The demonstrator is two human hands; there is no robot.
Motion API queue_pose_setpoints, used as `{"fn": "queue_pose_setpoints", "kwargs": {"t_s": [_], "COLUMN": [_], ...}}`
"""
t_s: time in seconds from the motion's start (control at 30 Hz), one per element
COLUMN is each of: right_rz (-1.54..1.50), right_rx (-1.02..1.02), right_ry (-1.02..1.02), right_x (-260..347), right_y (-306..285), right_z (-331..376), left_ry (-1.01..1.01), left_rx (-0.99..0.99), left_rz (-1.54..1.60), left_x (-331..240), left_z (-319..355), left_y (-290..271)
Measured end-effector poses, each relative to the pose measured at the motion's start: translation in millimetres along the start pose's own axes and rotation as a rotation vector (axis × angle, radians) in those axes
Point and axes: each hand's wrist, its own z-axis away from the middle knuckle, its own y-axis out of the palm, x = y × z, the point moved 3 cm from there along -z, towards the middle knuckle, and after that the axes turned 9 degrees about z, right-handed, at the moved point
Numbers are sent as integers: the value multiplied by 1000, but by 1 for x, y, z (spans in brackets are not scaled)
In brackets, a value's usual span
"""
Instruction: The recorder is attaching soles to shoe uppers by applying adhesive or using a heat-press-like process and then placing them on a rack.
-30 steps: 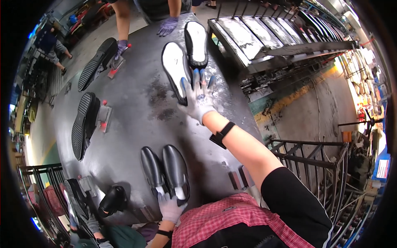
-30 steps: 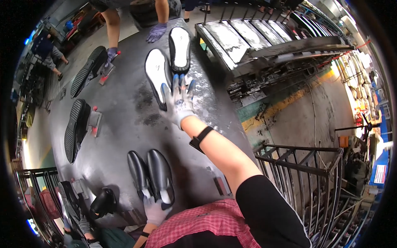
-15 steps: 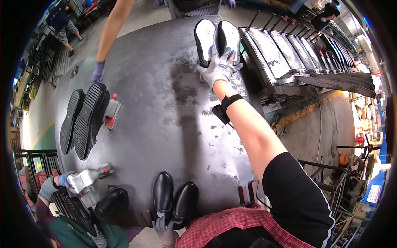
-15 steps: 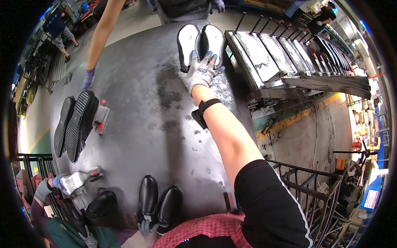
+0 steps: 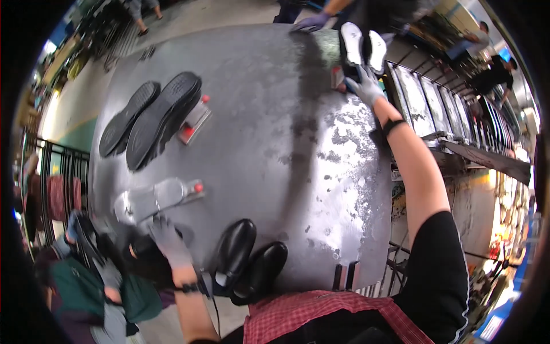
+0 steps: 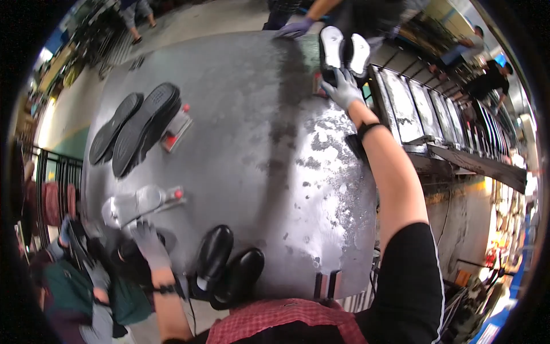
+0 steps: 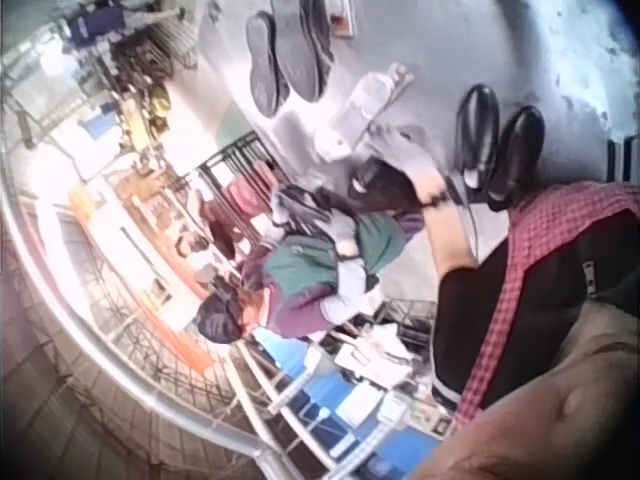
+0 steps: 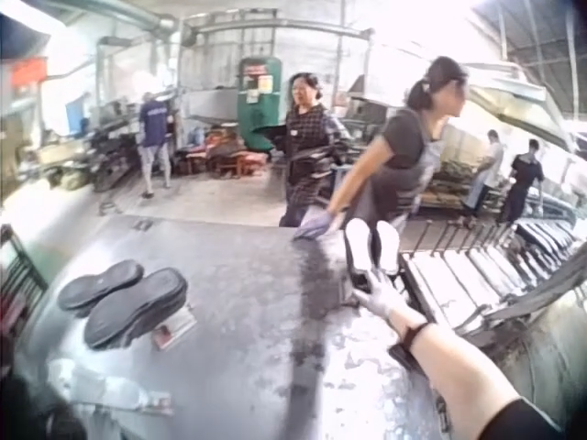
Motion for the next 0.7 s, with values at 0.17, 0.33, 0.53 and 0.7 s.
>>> {"fn": "queue_pose_setpoints", "kwargs": {"t_s": [0.17, 0.33, 0.53, 0.7], "right_rz": [-430, -602, -198, -258], "right_rx": [142, 160, 219, 315], "right_ry": [-200, -349, -560, -166], "right_x": [49, 158, 220, 105], "right_y": [23, -53, -111, -99], "right_z": [188, 292, 326, 411], "left_ry": [-807, -706, -1131, -499], "left_rx": [-495, -258, 630, 1063], "left_rz": [2089, 2319, 2886, 1476], "left_x": [-21, -47, -218, -299], "left_z": [-88, -42, 45, 98], "left_y": [21, 66, 112, 62]}}
